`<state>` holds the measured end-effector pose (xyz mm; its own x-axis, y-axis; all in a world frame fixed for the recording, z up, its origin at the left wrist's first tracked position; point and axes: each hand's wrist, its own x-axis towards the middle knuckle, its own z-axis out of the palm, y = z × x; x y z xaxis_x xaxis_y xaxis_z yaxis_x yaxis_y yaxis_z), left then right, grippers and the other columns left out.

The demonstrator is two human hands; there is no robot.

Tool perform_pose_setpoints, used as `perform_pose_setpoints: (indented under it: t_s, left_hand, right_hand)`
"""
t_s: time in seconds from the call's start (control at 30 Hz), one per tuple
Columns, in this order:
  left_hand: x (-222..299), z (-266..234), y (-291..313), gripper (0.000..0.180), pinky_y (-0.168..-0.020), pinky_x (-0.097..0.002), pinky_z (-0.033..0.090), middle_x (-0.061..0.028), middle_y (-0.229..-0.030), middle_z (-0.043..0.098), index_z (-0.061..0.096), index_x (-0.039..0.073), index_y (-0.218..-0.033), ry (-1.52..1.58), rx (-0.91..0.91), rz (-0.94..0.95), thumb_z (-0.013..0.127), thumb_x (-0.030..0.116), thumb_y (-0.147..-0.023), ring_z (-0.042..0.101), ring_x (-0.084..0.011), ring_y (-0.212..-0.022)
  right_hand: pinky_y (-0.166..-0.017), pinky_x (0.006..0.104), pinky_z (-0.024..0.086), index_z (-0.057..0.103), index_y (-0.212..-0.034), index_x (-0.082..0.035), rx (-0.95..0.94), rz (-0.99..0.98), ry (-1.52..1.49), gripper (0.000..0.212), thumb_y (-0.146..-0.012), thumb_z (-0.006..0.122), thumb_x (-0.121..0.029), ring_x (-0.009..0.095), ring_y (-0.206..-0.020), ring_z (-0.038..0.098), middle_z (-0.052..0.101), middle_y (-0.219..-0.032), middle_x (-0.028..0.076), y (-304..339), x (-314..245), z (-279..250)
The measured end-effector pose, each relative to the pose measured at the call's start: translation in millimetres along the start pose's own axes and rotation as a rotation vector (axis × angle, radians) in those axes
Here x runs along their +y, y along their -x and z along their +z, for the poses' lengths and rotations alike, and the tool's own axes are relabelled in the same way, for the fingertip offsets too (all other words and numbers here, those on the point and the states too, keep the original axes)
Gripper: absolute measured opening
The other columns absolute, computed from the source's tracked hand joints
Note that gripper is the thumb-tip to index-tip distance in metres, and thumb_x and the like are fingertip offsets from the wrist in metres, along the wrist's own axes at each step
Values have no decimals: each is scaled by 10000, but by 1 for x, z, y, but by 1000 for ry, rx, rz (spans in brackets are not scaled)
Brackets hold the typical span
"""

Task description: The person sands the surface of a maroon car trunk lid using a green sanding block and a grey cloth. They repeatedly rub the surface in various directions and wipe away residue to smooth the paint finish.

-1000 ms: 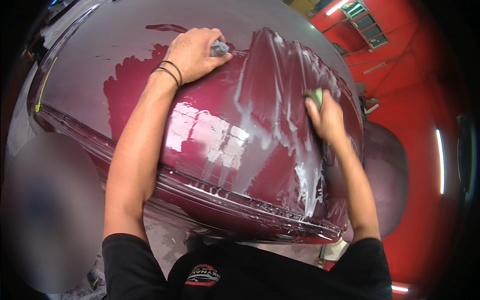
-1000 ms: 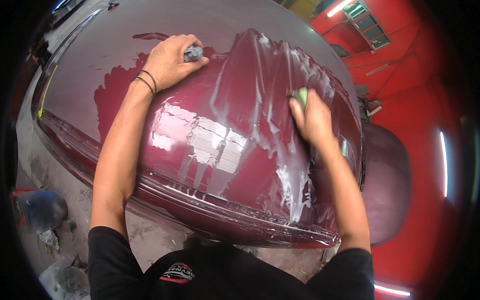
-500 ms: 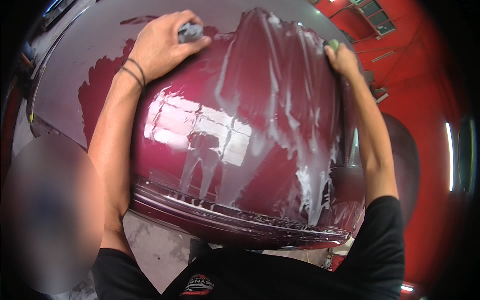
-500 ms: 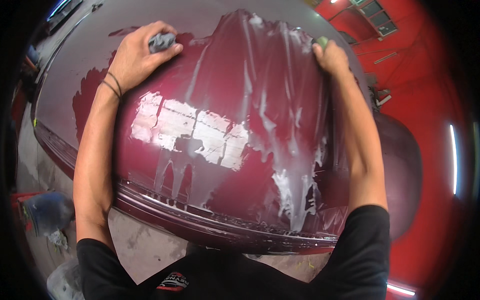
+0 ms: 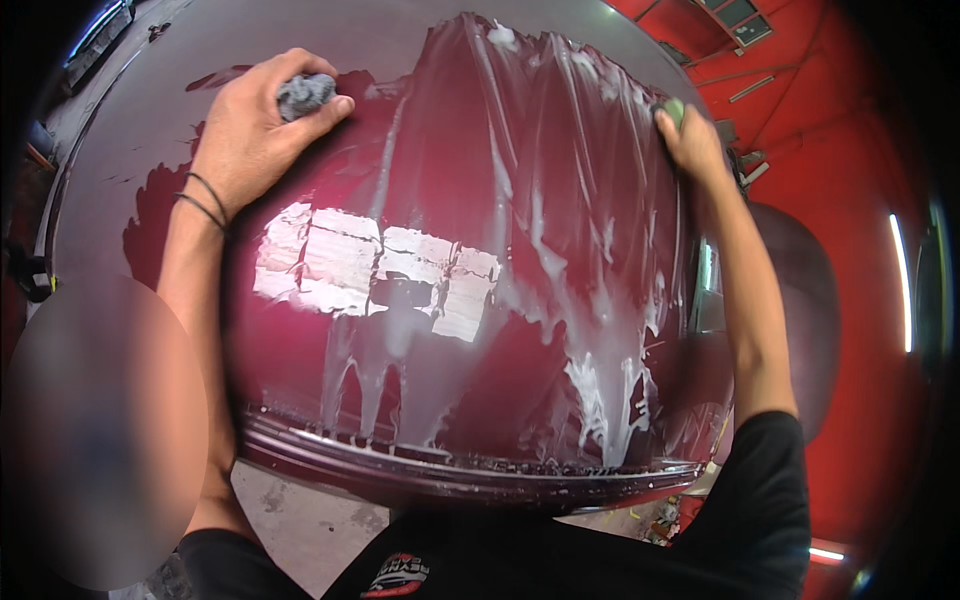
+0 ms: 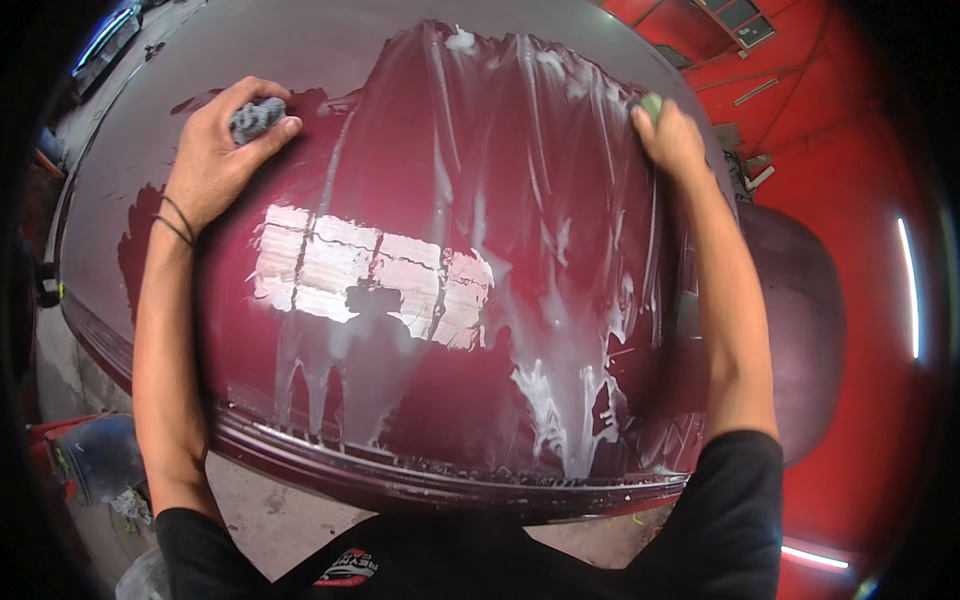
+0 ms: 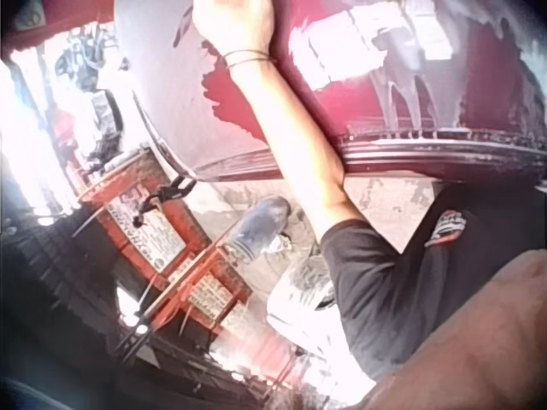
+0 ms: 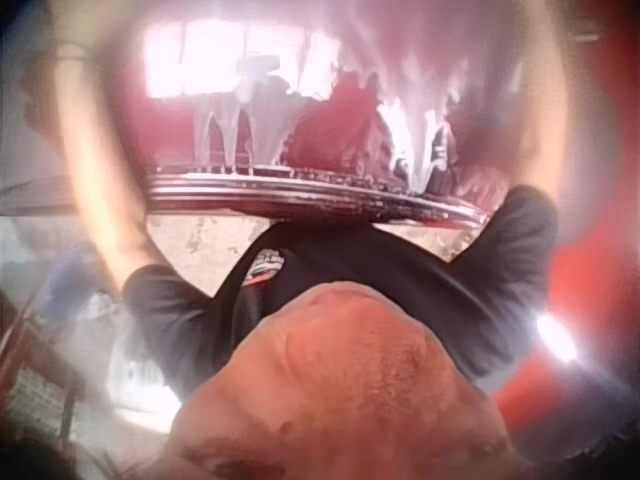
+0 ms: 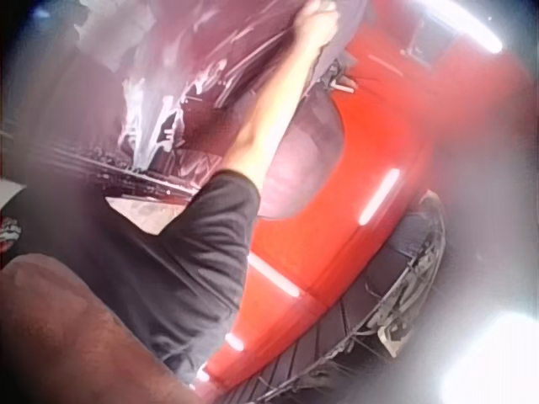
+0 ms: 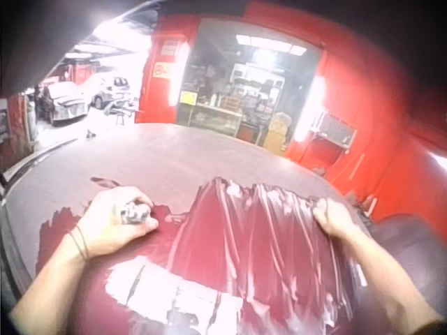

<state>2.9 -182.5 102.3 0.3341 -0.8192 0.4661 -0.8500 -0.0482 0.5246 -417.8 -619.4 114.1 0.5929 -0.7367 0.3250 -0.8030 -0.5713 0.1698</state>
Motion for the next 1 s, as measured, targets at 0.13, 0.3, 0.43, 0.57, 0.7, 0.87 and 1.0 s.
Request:
perform_pose_setpoints:
  t_s: [0.13, 0.3, 0.43, 0.57, 0.7, 0.87, 1.0]
  left_hand:
    - [-7, -4, 4, 409, -947, -343, 558, -75, -1071, 761, 749, 55, -1229, 31, -9, -33, 842, 377, -995, 716, -191, -1022]
    - [-3, -4, -1, 412, -937, -362, 563, -87, -1068, 768, 741, 45, -1204, 9, -16, -31, 840, 382, -989, 723, -211, -993]
    - [-13, -11, 4, 399, -913, -386, 581, -96, -1055, 776, 735, 41, -1171, -3, 43, 6, 853, 365, -968, 740, -253, -955]
    - [-10, -9, 5, 390, -928, -381, 576, -107, -1070, 775, 727, 33, -1169, 21, 30, -9, 850, 347, -973, 735, -262, -969]
    - [-3, 2, -3, 387, -930, -375, 576, -113, -1080, 776, 730, 35, -1178, 52, 6, 3, 855, 339, -973, 737, -265, -975]
    - [-9, -4, 3, 368, -944, -339, 545, -83, -1062, 742, 733, 36, -1214, 61, -25, -25, 837, 320, -1003, 692, -194, -997]
    - [-9, -7, 0, 379, -950, -371, 565, -90, -1112, 771, 725, 40, -1200, 13, -16, -4, 850, 328, -987, 729, -226, -1017]
  right_hand:
    - [-977, 589, 579, 702, -1205, 99, -20, 12, 46, 734, -1068, 613, -616, 549, -1121, 732, 751, -1117, 395, -56, 27, 26]
    - [-869, 557, 563, 635, -1180, 52, -14, -93, -214, 515, -1083, 713, -448, 529, -1017, 734, 730, -1036, 359, 97, -24, -37]
    - [-812, 584, 560, 595, -1163, 18, 27, -126, -309, 423, -1057, 753, -360, 559, -963, 710, 716, -994, 314, 225, -61, -84]
    - [-797, 599, 550, 586, -1146, 10, -24, -117, -329, 425, -1067, 737, -379, 559, -964, 709, 720, -992, 315, 175, -38, -64]
    - [-931, 630, 561, 656, -1167, 55, 1, 50, -42, 654, -1059, 657, -589, 585, -1057, 716, 739, -1069, 398, 39, 53, 0]
    - [-945, 609, 564, 653, -1175, 67, -28, 47, -43, 676, -1065, 643, -600, 577, -1079, 719, 741, -1088, 394, 11, 50, 14]
    - [-802, 573, 563, 615, -1134, 9, 13, -153, -366, 442, -1057, 740, -408, 542, -947, 714, 714, -959, 322, 151, -39, -53]
